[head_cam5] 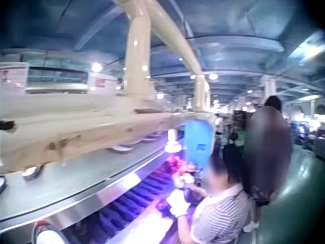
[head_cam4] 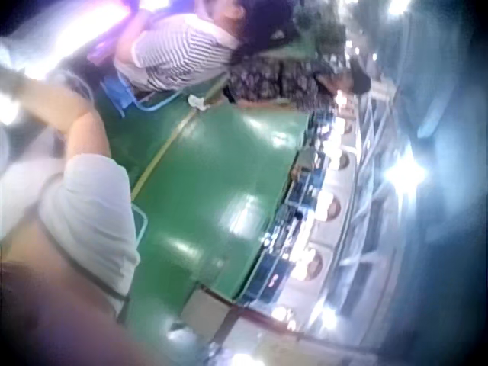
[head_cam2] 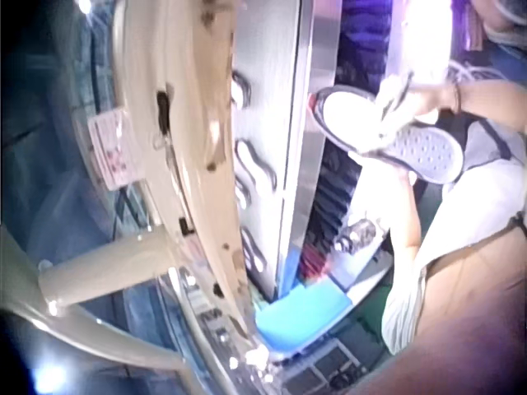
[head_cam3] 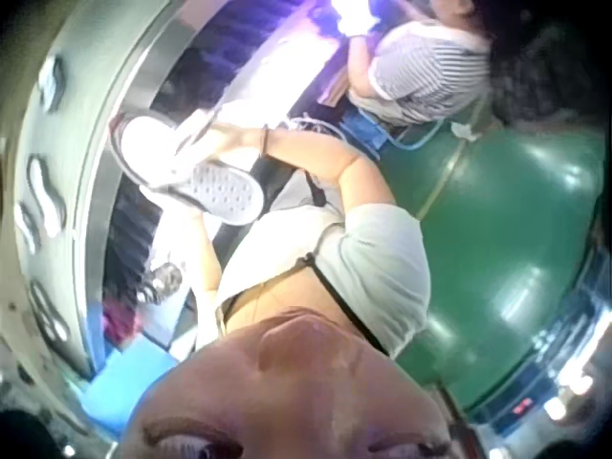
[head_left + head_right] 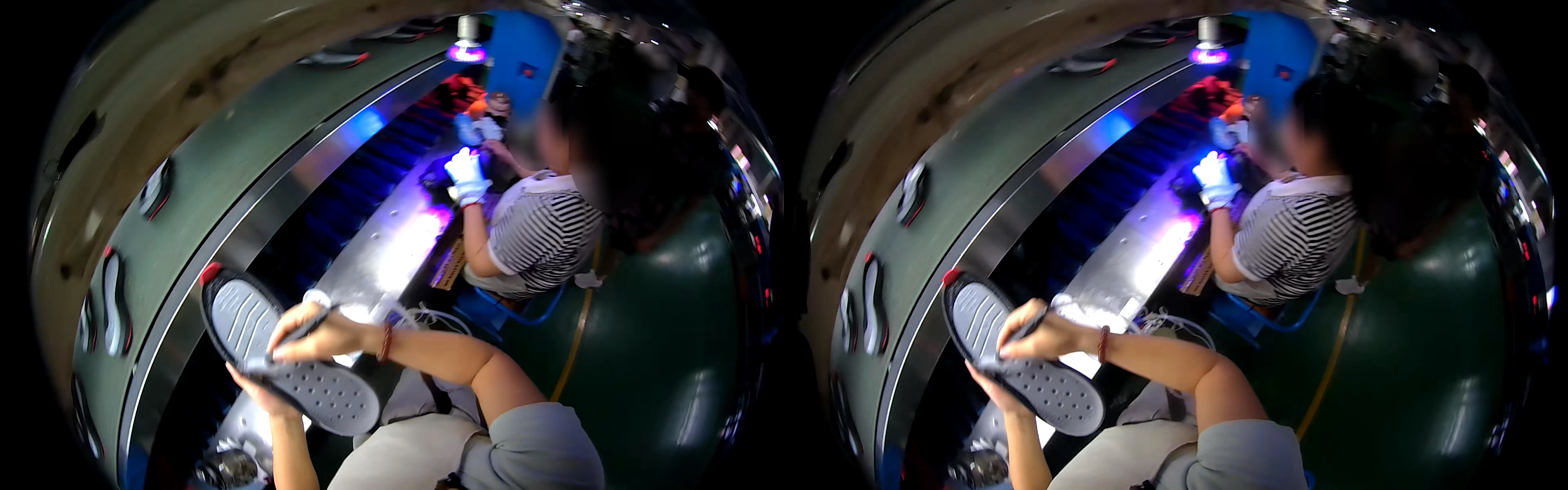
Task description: The person picks up shoe insoles from a conveyor belt and applies glue to the bottom surface using a brush. They repeatedly dip the brush into a container and spread the adhesive across each insole before placing it back on the belt.
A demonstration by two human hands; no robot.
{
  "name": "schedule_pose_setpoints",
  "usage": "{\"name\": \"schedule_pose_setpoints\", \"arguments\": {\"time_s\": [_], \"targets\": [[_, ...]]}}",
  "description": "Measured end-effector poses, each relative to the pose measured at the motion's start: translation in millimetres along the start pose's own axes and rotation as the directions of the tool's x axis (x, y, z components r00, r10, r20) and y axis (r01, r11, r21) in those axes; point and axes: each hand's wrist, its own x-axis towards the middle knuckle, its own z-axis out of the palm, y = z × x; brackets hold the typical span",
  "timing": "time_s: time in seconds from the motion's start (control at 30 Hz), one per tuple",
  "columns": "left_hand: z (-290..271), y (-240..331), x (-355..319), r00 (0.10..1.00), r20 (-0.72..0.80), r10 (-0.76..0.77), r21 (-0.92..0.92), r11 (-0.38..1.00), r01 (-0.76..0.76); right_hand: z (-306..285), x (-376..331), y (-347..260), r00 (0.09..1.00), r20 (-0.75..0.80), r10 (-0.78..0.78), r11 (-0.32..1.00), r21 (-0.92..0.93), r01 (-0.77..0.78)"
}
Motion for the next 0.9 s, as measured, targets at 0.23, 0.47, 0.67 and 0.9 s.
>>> {"name": "schedule_pose_setpoints", "arguments": {"time_s": [0.23, 0.47, 0.67, 0.9], "targets": [[17, -9, 20, 0.986, 0.143, 0.084, 0.024, 0.996, -0.089, -22, -10, -28, 0.985, -0.114, 0.131, 0.987, 0.109, -0.118], [35, -9, 24, 0.996, 0.092, -0.021, 0.019, 1.000, 0.019, -22, -28, -39, 0.995, 0.093, -0.019, 0.996, 0.094, 0.010], [53, 1, 16, 0.958, 0.257, 0.129, -0.080, 0.991, -0.112, -30, -31, -49, 0.990, 0.133, -0.036, 0.985, -0.161, 0.057], [40, 22, 14, 0.866, 0.332, 0.374, -0.215, 0.924, -0.317, -21, -29, -43, 0.974, 0.222, -0.046, 0.971, -0.219, 0.096]]}}
